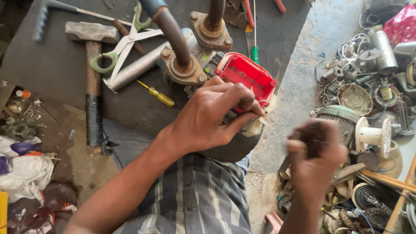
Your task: The person uses shears to cut a wire and then repeatedly inserts and pulls a thin wire into a red plastic housing attached to a motor component. The person manipulates the wire and housing with both hands throughout the clip.
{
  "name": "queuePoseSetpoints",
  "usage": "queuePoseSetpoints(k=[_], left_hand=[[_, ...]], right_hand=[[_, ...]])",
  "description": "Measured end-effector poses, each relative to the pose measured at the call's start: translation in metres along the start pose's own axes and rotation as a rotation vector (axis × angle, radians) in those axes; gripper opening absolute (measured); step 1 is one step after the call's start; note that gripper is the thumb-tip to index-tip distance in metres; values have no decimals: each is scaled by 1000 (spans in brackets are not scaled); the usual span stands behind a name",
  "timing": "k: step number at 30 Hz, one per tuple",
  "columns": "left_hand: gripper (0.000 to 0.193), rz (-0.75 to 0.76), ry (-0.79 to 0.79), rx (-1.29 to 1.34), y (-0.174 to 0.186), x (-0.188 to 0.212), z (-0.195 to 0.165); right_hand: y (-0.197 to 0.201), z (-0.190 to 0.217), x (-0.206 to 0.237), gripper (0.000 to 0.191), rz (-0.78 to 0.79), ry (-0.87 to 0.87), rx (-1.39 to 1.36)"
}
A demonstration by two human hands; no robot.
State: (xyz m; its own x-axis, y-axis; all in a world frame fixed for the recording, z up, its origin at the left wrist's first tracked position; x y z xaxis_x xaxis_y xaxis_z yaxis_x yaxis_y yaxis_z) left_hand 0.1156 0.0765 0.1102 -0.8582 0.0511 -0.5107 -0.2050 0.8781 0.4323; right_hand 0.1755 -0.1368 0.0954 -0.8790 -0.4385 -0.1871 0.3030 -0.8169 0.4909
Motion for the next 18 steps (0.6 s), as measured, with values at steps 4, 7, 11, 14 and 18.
queuePoseSetpoints(k=[4, 7, 11, 14, 18], left_hand=[[23, 46, 38, -17, -1, 2, 5], [23, 56, 31, -3, -1, 0, 3], [25, 103, 59, 4, -1, -3, 1], [26, 133, 64, 30, -1, -7, 0], [26, 166, 51, 20, 0, -15, 0]], right_hand=[[-40, 2, -11, 47, 176, 85, 236], [-41, 5, -17, 39, 175, 165, 312], [-14, 12, -11, 33, 105, 200, 223], [17, 12, 6, 33, 61, 145, 146], [43, -15, 10, 43, -132, 66, 0]])
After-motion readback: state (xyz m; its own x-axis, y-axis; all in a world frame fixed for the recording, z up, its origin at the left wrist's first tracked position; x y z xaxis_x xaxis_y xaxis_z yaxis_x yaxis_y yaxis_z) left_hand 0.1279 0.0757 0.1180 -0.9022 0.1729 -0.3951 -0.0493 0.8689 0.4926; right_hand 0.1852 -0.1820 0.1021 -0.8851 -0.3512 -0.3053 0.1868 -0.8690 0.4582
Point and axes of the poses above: each hand's wrist, its own x-axis away from the middle knuckle, its own y-axis out of the back of the hand, z = x × y, the point moved 8 cm from there along -x, towards the middle knuckle, and after that the axes turned 8 degrees about z, right-handed, at the moved point
